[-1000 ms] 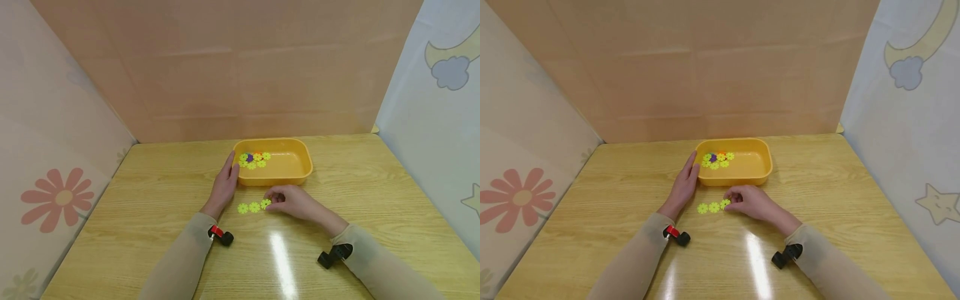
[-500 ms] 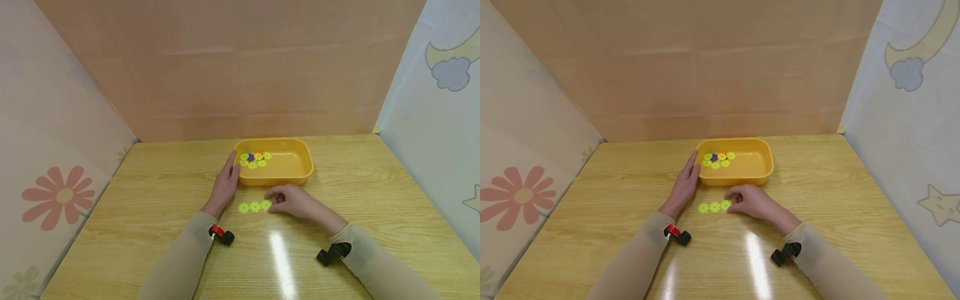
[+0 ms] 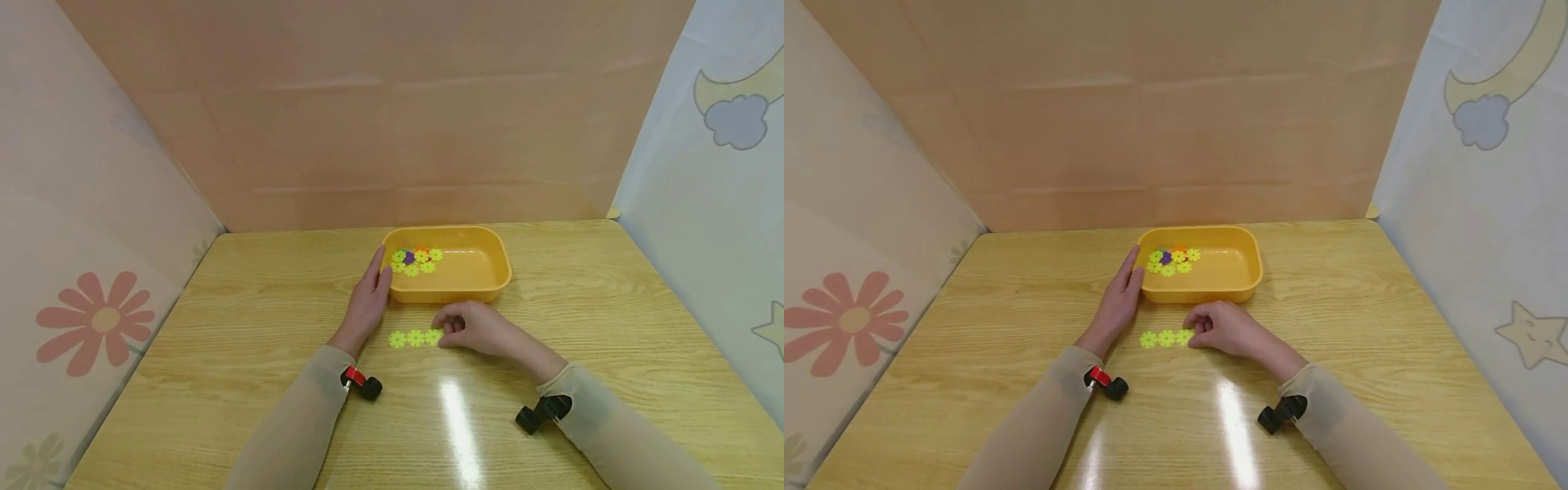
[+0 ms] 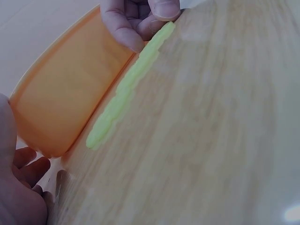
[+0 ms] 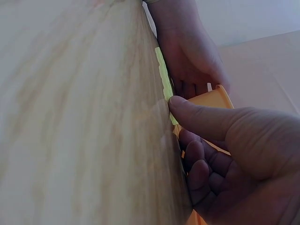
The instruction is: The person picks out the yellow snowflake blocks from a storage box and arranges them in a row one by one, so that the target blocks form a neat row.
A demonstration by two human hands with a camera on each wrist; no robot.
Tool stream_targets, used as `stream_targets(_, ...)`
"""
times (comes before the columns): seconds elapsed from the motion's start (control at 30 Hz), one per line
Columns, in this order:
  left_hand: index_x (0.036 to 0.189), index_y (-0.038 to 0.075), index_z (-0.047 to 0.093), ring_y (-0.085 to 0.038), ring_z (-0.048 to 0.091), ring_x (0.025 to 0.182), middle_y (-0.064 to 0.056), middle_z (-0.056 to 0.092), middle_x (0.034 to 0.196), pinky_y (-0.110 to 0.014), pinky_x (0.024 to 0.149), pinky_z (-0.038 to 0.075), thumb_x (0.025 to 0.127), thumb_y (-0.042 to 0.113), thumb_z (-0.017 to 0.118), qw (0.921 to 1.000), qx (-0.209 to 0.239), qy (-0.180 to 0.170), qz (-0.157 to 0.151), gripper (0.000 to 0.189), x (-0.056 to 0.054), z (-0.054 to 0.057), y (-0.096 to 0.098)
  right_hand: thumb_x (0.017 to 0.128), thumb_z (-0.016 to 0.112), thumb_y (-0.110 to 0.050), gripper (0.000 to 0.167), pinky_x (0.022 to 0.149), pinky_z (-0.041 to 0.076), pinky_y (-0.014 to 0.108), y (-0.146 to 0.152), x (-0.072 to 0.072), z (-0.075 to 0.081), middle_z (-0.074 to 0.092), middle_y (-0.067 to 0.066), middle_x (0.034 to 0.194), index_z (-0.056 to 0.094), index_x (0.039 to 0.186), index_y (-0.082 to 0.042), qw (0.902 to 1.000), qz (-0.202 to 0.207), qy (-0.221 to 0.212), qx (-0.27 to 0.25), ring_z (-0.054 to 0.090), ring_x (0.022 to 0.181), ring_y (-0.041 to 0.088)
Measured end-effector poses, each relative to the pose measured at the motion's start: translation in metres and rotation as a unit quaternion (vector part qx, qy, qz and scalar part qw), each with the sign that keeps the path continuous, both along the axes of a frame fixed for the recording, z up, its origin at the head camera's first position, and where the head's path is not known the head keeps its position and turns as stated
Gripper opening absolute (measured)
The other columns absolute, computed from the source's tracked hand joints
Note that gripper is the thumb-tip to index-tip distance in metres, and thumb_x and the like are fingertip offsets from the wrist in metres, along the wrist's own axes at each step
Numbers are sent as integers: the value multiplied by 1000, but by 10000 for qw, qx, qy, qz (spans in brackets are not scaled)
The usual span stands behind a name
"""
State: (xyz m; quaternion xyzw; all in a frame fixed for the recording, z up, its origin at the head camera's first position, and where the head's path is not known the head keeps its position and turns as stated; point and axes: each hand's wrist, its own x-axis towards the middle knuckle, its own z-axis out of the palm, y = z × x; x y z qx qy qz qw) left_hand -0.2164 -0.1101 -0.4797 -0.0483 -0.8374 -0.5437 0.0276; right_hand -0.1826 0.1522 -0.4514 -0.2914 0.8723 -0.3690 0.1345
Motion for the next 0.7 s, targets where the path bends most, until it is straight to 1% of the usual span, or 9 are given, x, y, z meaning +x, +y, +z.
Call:
stream_targets(0.33, 178, 33, 24, -20, 29, 164, 5, 32, 178, -45, 133, 26, 120, 49, 39, 10000, -17, 21, -38, 62, 0, 2, 0, 95, 90, -16, 19, 72, 50, 26, 0, 0, 1, 64, -8, 84, 80, 110, -12, 10000, 6, -10, 24, 57, 76, 10)
stream_targets(0.57, 178, 37, 24, -21, 30, 164, 6, 33, 178, -47, 133, 26, 120, 49, 40, 10000, -3, -16, 3, 61, 1, 1, 0, 95, 90, -16, 20, 72, 50, 26, 1, 0, 1, 65, -8, 85, 80, 111, -11, 10000, 44, -44, -56, 58, 77, 10)
stream_targets(0.7, 178, 37, 24, -21, 30, 164, 6, 33, 178, -47, 133, 27, 120, 49, 40, 10000, 19, -3, 13, 61, 1, -1, 0, 95, 89, -17, 22, 74, 51, 27, 2, 2, 3, 67, -8, 87, 80, 115, -11, 9999, 26, -72, -86, 60, 79, 11)
